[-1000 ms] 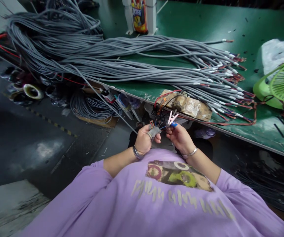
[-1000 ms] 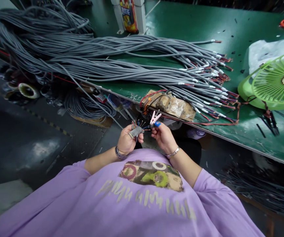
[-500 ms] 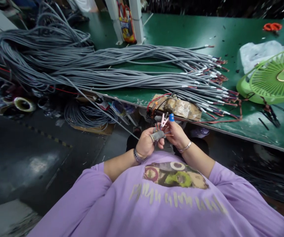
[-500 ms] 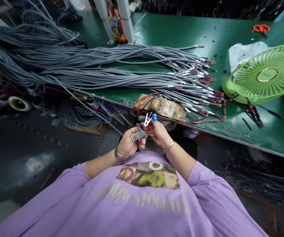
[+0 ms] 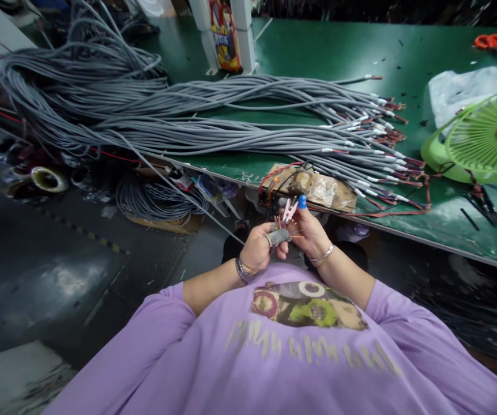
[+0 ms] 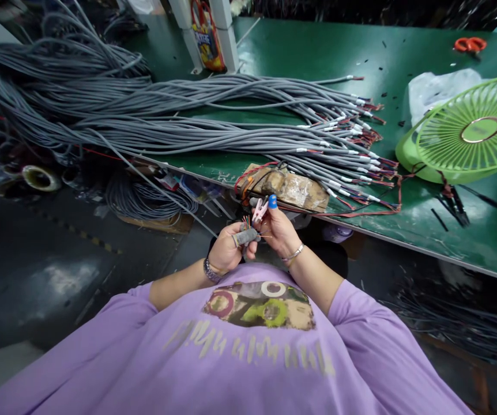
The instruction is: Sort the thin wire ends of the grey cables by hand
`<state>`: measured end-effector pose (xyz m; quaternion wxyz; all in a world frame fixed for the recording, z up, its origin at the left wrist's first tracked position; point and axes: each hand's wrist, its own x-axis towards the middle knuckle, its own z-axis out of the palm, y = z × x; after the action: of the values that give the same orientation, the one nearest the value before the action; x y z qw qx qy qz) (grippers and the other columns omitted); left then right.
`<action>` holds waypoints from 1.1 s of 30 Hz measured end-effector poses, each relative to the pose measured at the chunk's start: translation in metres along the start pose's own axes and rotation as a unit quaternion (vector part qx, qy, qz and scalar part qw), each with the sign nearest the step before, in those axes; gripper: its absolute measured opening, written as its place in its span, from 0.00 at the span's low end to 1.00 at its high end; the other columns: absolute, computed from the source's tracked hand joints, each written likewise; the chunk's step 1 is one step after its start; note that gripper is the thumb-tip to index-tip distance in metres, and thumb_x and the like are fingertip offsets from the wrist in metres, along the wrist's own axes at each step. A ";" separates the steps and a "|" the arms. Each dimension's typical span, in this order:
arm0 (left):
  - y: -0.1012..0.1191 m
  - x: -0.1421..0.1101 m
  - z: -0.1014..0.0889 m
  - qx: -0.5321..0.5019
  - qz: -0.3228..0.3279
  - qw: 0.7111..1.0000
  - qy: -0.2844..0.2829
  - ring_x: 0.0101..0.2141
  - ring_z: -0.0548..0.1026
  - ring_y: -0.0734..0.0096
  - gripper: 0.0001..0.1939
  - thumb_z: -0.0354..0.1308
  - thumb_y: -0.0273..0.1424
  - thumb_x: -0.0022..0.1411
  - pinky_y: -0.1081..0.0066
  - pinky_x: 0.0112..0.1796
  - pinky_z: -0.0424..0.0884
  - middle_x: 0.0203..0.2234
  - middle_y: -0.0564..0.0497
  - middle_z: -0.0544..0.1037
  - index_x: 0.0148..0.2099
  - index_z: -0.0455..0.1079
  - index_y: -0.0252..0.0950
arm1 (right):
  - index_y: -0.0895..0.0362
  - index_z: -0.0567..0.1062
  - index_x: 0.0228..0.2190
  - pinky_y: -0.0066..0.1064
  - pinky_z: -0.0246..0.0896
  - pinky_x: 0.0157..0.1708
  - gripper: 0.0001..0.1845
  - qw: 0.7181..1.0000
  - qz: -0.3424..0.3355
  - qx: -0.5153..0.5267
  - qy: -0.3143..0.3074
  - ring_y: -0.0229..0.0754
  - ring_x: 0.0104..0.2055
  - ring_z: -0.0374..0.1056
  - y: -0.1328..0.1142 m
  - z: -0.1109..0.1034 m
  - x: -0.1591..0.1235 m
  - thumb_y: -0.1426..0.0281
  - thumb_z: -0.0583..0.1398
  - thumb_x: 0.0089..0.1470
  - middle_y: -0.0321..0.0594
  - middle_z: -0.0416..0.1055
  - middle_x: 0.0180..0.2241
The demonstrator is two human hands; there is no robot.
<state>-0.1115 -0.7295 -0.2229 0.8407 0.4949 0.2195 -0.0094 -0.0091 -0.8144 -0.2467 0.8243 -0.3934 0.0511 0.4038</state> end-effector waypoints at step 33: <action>0.002 -0.008 0.001 -0.044 -0.004 0.999 0.027 0.12 0.66 0.77 0.22 0.72 0.43 0.41 0.75 0.16 0.66 0.14 0.55 0.71 0.28 0.66 0.34 | 0.55 0.75 0.28 0.27 0.61 0.25 0.24 0.998 -0.026 -0.047 -0.033 0.34 0.24 0.63 -0.001 -0.005 -0.016 0.47 0.67 0.46 0.34 0.72 0.24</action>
<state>-0.1184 -0.7311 -0.2180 0.8552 0.4569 0.2445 0.0098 -0.0173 -0.8284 -0.2434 0.8165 -0.4194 -0.0059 0.3968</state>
